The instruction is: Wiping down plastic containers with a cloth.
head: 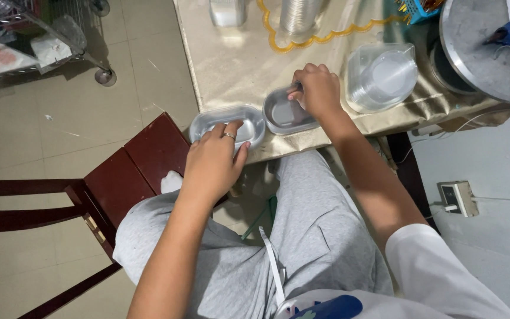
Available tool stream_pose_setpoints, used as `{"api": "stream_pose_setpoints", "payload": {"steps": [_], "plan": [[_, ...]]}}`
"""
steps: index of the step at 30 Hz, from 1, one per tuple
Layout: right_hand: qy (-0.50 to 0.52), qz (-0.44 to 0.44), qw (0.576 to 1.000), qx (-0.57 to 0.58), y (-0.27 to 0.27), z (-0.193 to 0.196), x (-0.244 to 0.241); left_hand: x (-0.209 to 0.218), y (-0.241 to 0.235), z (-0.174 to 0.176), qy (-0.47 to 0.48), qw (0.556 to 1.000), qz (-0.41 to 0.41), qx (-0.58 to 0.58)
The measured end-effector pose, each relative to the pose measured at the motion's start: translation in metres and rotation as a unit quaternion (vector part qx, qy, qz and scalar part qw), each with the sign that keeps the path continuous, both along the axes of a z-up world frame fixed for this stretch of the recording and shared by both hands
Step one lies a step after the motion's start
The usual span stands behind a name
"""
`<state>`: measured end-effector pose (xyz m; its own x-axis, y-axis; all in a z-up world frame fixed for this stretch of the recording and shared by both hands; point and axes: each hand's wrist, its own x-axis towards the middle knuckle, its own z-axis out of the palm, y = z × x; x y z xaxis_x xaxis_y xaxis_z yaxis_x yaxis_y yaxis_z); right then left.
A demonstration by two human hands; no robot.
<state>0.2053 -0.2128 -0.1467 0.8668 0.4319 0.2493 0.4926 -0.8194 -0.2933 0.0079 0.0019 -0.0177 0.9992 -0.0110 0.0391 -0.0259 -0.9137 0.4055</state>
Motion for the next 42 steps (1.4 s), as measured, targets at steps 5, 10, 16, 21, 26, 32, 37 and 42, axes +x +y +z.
{"api": "stream_pose_setpoints", "payload": {"steps": [5,10,16,21,26,32,37,42], "plan": [[0.000,-0.039,0.999,0.012,0.003,0.004,-0.011,0.001,0.000,-0.023,0.013,0.998,-0.033,0.046],[0.012,-0.030,0.999,0.017,0.002,0.017,-0.009,0.004,0.003,-0.063,0.013,0.990,-0.063,0.129],[0.228,-0.033,0.966,0.115,-0.018,0.008,0.022,0.016,0.005,-0.090,0.010,0.973,-0.061,0.223],[0.273,-0.050,0.889,0.365,-0.039,0.012,0.018,0.020,0.007,-0.091,0.009,0.976,-0.058,0.210],[-0.031,-0.077,0.869,0.488,-0.052,0.035,-0.015,0.020,0.011,-0.095,0.027,0.982,-0.063,0.174],[-0.068,-0.123,0.756,0.639,-0.044,0.042,-0.088,0.020,0.011,-0.088,0.014,0.982,-0.061,0.176],[-0.015,-0.168,0.724,0.669,-0.019,0.029,-0.122,0.018,0.012,-0.082,0.034,0.981,-0.051,0.183],[0.006,-0.145,0.745,0.651,-0.002,0.045,-0.132,0.018,0.012,-0.085,0.030,0.982,-0.050,0.181]]}}
